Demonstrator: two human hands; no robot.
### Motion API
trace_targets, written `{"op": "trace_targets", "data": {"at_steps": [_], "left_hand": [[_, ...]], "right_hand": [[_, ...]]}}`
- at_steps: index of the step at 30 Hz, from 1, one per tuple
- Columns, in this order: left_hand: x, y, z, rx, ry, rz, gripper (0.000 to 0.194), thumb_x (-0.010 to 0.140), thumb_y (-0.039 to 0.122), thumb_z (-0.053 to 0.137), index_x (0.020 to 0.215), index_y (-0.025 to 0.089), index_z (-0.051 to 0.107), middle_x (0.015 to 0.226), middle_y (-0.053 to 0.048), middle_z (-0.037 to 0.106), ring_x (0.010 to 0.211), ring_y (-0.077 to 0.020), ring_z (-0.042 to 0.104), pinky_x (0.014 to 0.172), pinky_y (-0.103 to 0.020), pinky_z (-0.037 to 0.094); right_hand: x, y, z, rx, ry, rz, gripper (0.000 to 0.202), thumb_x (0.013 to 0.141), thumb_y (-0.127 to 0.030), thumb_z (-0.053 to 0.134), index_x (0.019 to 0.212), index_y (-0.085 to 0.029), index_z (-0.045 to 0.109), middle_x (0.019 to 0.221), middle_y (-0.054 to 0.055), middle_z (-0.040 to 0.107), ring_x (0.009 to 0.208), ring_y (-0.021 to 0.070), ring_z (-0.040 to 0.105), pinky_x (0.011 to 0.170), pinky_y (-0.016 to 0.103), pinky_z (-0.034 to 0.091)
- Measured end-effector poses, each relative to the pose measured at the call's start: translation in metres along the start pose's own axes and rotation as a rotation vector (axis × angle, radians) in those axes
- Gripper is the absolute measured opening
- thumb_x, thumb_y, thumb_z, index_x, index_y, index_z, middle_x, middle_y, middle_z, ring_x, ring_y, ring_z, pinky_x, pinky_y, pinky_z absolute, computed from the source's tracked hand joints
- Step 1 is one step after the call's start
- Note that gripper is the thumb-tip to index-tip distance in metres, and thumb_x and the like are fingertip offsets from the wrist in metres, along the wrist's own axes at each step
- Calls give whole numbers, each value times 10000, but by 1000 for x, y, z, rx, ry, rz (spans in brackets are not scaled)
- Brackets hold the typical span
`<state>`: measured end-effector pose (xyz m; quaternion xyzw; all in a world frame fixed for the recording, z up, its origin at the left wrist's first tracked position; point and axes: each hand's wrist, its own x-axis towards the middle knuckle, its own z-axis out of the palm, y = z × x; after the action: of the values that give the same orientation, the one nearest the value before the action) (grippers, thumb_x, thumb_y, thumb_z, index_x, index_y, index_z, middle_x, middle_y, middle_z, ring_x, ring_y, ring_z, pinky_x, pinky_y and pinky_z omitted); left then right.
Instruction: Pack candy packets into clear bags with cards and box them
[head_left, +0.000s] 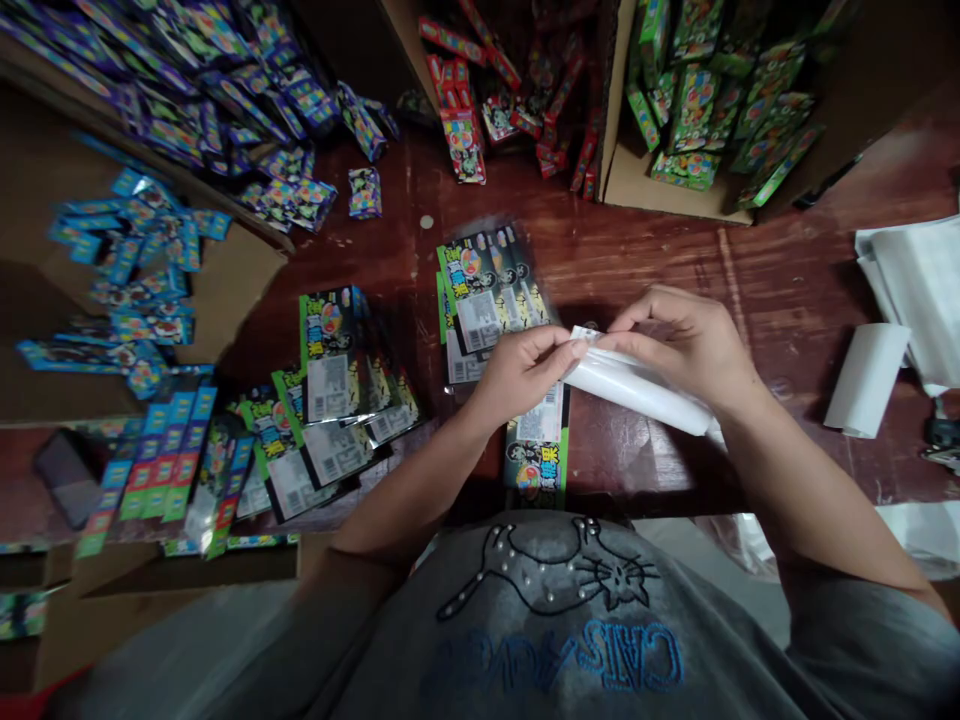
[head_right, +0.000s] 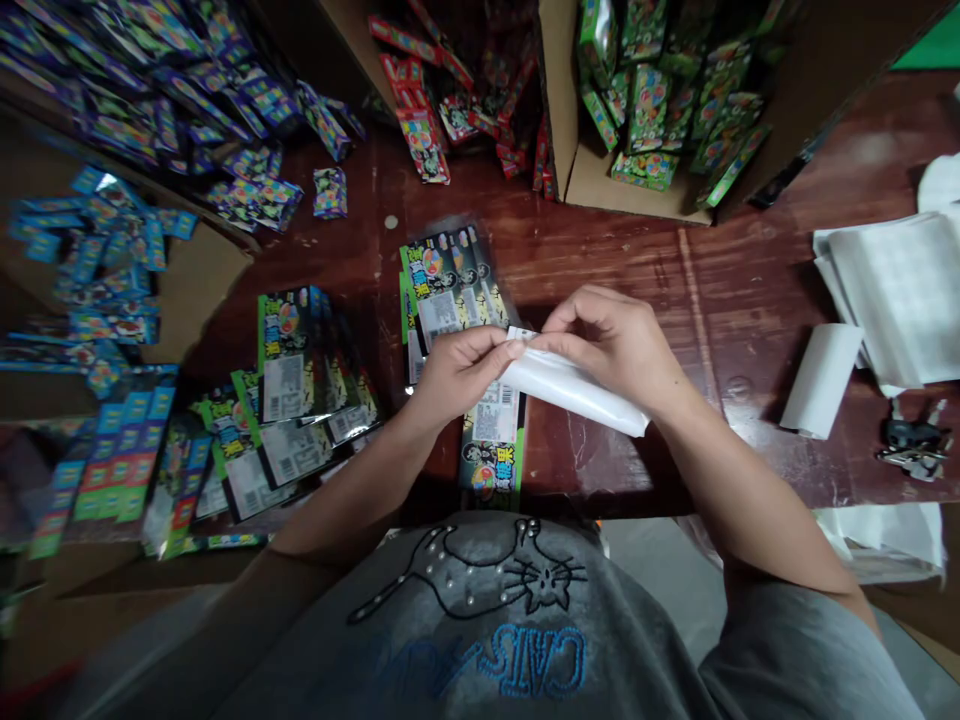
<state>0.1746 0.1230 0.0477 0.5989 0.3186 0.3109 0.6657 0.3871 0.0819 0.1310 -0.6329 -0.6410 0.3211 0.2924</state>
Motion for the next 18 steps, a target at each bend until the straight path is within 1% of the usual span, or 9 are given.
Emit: {"op": "trace_targets", "data": {"at_steps": [2,4,6,8,10,12,15,17,18], "left_hand": [[-1,-1,0,38,18,3,365,984,446,664,713,204,622,610,42,483,578,-102,423,539,-250,332],[-3,0,3,32,2,7,354,984,438,652,720,205,625,618,40,498,586,-104,432,545,-248,347],[-4,0,5,30,-19,21,337,983,429,649,732,204,636,632,37,532,596,-105,455,559,-246,371],[-4,-1,6,46,-23,19,320,980,431,654,756,204,664,646,35,571,606,-107,482,573,-243,389],[-5,-4,6,74,-25,8,304,975,431,650,778,203,689,658,29,606,615,-112,510,583,-243,398],[-9,-8,7,112,-35,10,290,964,406,635,769,199,690,649,27,618,611,-116,524,582,-240,395],[-18,-9,12,168,-100,16,241,963,348,613,809,197,719,683,19,682,636,-129,585,596,-235,423],[-24,-7,15,181,-179,6,217,993,361,624,940,213,774,816,5,777,724,-151,676,664,-246,494],[-26,-7,15,194,-217,11,212,1003,383,644,1035,232,790,929,-3,817,813,-171,725,743,-266,540]], "right_hand": [[-2,1,-1,69,66,34,377,882,-642,823,828,-274,757,845,29,745,805,209,687,762,382,588],[-4,2,0,151,96,65,399,839,-644,862,989,-286,770,973,34,764,891,216,714,806,381,625],[-6,2,3,216,37,63,562,812,-618,897,1244,-301,728,1096,37,770,987,228,740,887,397,650],[-9,1,6,234,-11,48,683,841,-578,887,1420,-310,642,1106,34,767,1012,234,753,953,425,653],[-14,-2,8,229,78,74,666,904,-569,831,1477,-322,597,1088,33,763,985,227,757,959,429,656],[-23,-7,9,229,220,117,706,917,-607,800,1523,-344,552,1199,49,754,1035,229,754,955,417,661],[-51,-8,8,207,211,139,934,835,-667,843,1624,-354,454,1473,82,668,1153,252,729,934,404,674],[-83,-1,2,156,142,188,1054,803,-672,858,1684,-356,373,1561,91,613,1136,252,729,886,399,684],[-104,3,-5,113,165,238,1075,818,-663,845,1710,-370,320,1570,87,606,1115,246,732,869,398,684]]}}
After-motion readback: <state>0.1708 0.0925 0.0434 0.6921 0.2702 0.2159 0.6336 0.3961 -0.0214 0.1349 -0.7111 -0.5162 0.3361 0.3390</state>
